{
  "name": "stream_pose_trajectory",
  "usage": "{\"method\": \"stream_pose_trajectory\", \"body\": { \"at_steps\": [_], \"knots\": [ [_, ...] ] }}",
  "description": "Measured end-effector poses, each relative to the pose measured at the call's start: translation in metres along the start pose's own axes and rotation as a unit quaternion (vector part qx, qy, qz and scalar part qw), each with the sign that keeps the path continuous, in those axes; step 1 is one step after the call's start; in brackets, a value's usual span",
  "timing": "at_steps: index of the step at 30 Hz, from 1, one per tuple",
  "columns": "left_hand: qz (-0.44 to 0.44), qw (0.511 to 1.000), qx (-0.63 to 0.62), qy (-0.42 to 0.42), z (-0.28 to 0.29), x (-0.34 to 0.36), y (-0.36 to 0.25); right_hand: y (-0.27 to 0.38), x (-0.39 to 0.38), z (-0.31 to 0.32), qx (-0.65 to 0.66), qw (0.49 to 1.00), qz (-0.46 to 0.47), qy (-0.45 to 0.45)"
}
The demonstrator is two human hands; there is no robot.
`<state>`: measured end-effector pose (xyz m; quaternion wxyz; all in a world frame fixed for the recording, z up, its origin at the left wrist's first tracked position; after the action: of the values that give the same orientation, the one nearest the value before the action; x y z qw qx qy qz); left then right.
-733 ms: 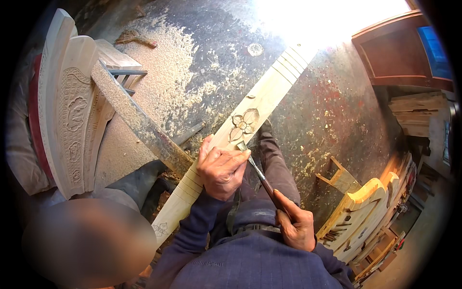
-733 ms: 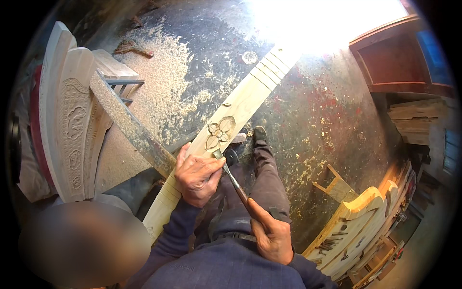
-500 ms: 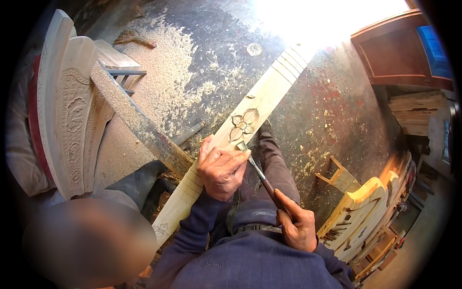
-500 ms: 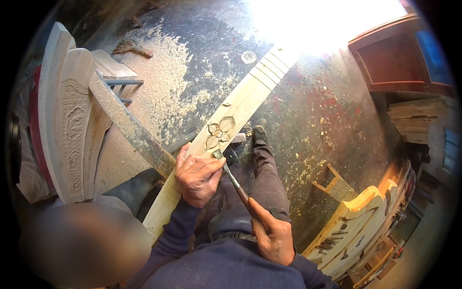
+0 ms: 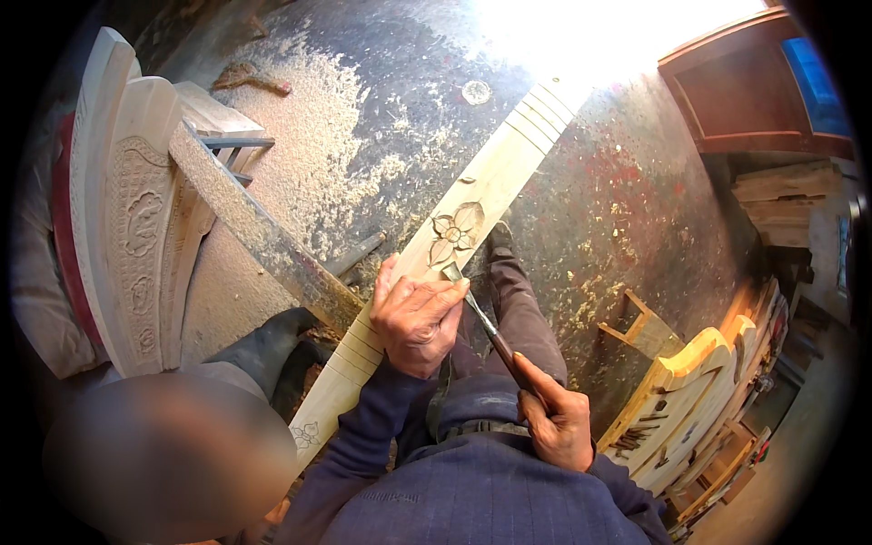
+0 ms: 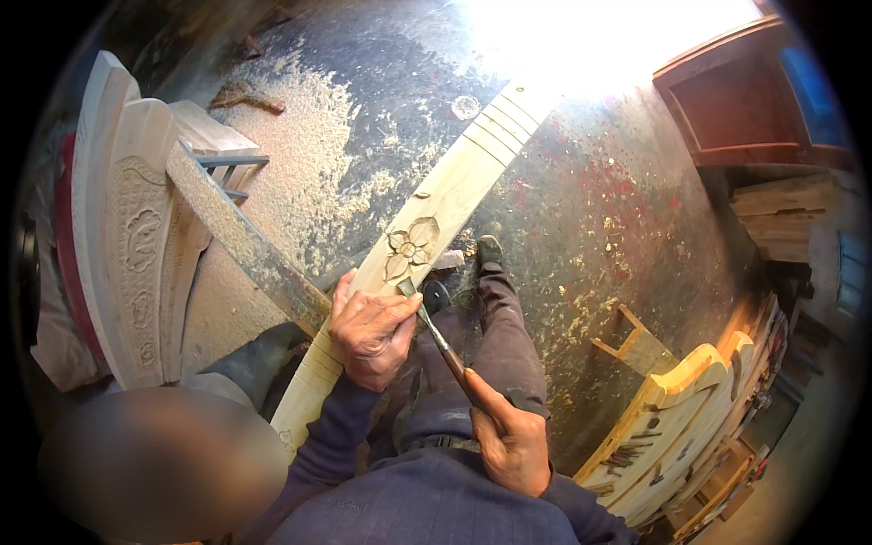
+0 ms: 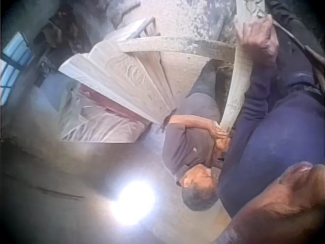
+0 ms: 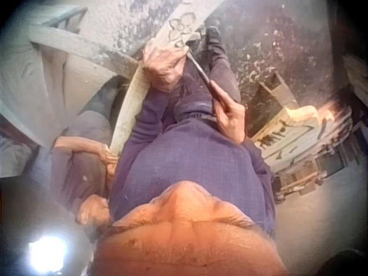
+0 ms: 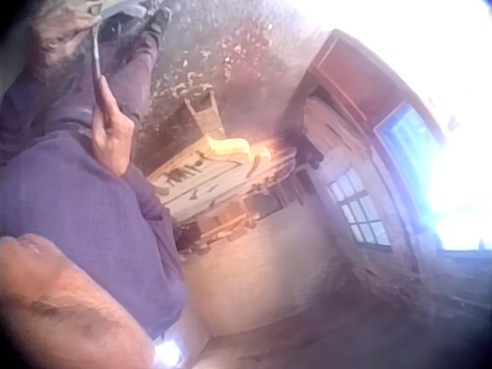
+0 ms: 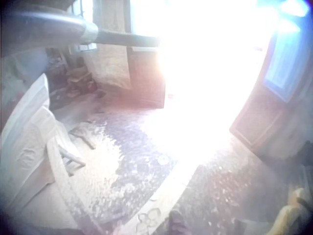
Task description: The person carves a decorative floral pattern into a long wooden plank using a chisel and by hand, while another person assists by holding the plank steady.
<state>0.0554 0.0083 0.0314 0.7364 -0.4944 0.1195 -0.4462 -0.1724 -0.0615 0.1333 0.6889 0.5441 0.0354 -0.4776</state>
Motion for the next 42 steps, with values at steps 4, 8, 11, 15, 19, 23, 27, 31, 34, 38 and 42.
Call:
{"method": "stream_pose_trajectory", "body": {
  "at_steps": [4, 8, 11, 15, 19, 23, 27, 31, 34, 38, 42],
  "knots": [
    [-0.001, 1.000, 0.010, 0.004, -0.001, 0.000, 0.000, 0.000, 0.008, -0.005, 0.009, 1.000, 0.004, -0.003],
    [-0.001, 0.999, 0.041, 0.027, 0.002, 0.003, -0.005, -0.005, 0.010, -0.004, 0.020, 1.000, 0.002, 0.004],
    [-0.003, 0.999, 0.030, 0.015, 0.002, 0.006, -0.006, -0.012, 0.016, 0.003, 0.041, 0.999, -0.008, 0.018],
    [0.043, 0.994, -0.080, -0.057, 0.007, 0.010, -0.012, -0.017, 0.001, 0.010, 0.127, 0.990, -0.050, -0.025],
    [0.065, 0.994, -0.053, -0.071, 0.002, 0.009, -0.005, -0.024, 0.002, 0.014, 0.165, 0.984, -0.063, -0.018],
    [0.050, 0.999, -0.002, 0.004, -0.002, 0.018, -0.009, -0.033, 0.006, 0.010, 0.077, 0.997, -0.022, 0.007],
    [0.033, 0.999, 0.028, 0.014, -0.008, 0.020, -0.009, -0.029, 0.010, 0.008, -0.008, 0.999, 0.025, -0.023],
    [0.027, 0.999, 0.021, 0.016, -0.008, 0.020, -0.008, -0.030, 0.014, 0.009, -0.079, 0.988, 0.107, -0.082],
    [0.024, 0.999, 0.019, 0.019, -0.007, 0.020, -0.007, -0.026, 0.015, 0.007, -0.052, 0.991, 0.095, -0.084],
    [0.037, 0.999, 0.019, 0.023, -0.006, 0.016, -0.004, -0.028, 0.015, 0.013, -0.088, 0.989, 0.112, -0.047],
    [0.028, 0.999, 0.022, 0.024, -0.006, 0.017, -0.004, -0.032, 0.015, 0.012, -0.102, 0.986, 0.122, -0.050]
  ]
}}
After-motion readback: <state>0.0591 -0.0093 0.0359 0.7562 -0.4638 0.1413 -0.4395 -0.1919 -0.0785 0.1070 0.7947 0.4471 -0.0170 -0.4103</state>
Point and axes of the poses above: each hand's wrist, its own x-axis towards the middle knuckle, its own z-axis out of the back of the hand, y = z × x, the point moved 1 cm from there along x, towards the middle knuckle, and after that the axes turned 14 degrees about -x, right-handed, at the moved point
